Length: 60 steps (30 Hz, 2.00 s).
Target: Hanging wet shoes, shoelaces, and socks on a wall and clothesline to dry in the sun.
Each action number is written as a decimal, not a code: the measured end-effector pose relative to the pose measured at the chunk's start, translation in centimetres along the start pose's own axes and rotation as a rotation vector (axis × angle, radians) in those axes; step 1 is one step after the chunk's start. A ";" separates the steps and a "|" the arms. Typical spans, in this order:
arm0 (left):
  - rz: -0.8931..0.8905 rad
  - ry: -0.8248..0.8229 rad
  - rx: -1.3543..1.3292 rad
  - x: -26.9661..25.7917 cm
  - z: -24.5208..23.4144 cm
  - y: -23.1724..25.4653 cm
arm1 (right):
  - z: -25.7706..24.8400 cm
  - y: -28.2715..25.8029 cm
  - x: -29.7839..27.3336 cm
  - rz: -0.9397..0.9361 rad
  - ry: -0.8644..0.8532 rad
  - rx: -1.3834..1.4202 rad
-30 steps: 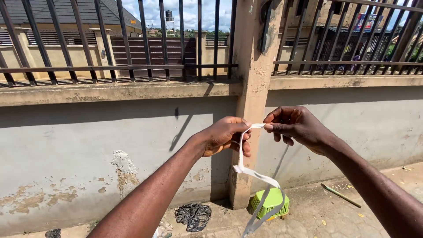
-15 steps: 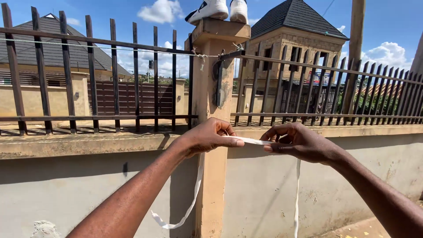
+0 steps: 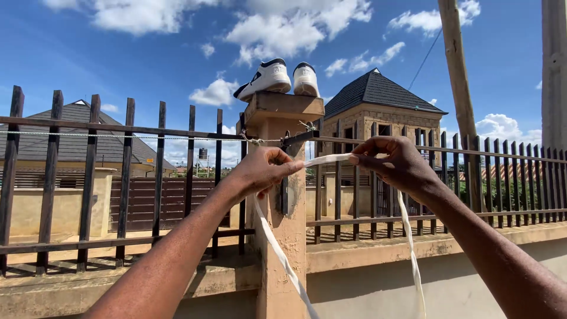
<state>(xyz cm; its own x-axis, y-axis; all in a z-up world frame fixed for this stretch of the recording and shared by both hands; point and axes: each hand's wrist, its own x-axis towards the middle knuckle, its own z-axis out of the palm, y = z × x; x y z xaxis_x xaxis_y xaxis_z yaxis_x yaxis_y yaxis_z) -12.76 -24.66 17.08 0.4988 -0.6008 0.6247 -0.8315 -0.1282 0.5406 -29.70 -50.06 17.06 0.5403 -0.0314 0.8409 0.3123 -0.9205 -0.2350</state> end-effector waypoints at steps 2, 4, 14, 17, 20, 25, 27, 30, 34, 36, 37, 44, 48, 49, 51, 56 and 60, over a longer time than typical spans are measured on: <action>0.015 -0.061 -0.035 2.4 1.0 -0.3 | 1.9 0.9 3.0 -0.031 0.015 -0.021; 0.031 -0.125 -0.061 5.5 1.7 -1.2 | 3.5 1.6 5.7 -0.060 0.037 -0.039; 0.152 -0.163 -0.406 17.0 2.4 -5.5 | 5.3 5.3 14.9 -0.101 0.162 -0.129; 0.145 -0.052 -0.532 20.0 1.1 -6.0 | 5.3 8.1 18.1 -0.156 0.217 -0.116; 0.183 0.117 -0.450 22.9 0.4 -6.4 | 6.0 10.2 21.1 -0.214 0.295 -0.125; 0.200 0.348 -0.298 28.5 0.9 -9.1 | 8.5 11.3 23.5 -0.076 0.338 -0.210; 0.058 0.401 -0.108 28.5 1.8 -9.9 | 10.3 13.6 24.5 0.009 0.260 -0.252; -0.009 0.333 -0.070 27.8 3.0 -12.8 | 14.3 20.5 25.8 -0.182 0.254 -0.170; -0.047 0.328 0.040 24.2 5.1 -14.2 | 17.9 20.7 22.7 -0.052 0.066 0.059; -0.005 0.220 -0.109 23.6 6.1 -15.8 | 18.6 19.5 19.8 0.076 -0.139 0.431; -0.025 0.221 -0.110 23.8 6.5 -16.9 | 19.1 19.6 18.9 0.085 -0.155 0.439; 0.010 0.137 -0.234 21.8 7.7 -19.9 | 21.3 21.1 16.5 0.204 -0.247 0.752; -0.096 0.156 -0.215 20.3 7.5 -19.7 | 20.9 21.2 18.9 0.040 -0.099 0.852; -0.097 0.159 -0.209 19.8 7.6 -19.5 | 20.7 20.4 18.5 0.036 -0.099 0.857; -0.206 0.187 -0.114 18.9 7.7 -19.0 | 20.2 18.6 17.8 0.107 -0.081 0.793; -0.226 0.206 -0.021 16.9 8.1 -18.6 | 22.9 19.8 15.2 0.141 -0.200 0.742; -0.242 0.189 -0.095 15.9 8.7 -19.0 | 25.3 21.6 13.3 0.162 -0.252 0.725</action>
<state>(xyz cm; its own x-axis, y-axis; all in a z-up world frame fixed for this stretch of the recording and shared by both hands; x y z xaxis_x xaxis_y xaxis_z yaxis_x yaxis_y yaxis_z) 8.87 -38.62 11.88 0.7232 -0.4033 0.5606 -0.6612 -0.1699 0.7307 3.95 -60.51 10.82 0.7566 0.0254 0.6534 0.5998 -0.4249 -0.6780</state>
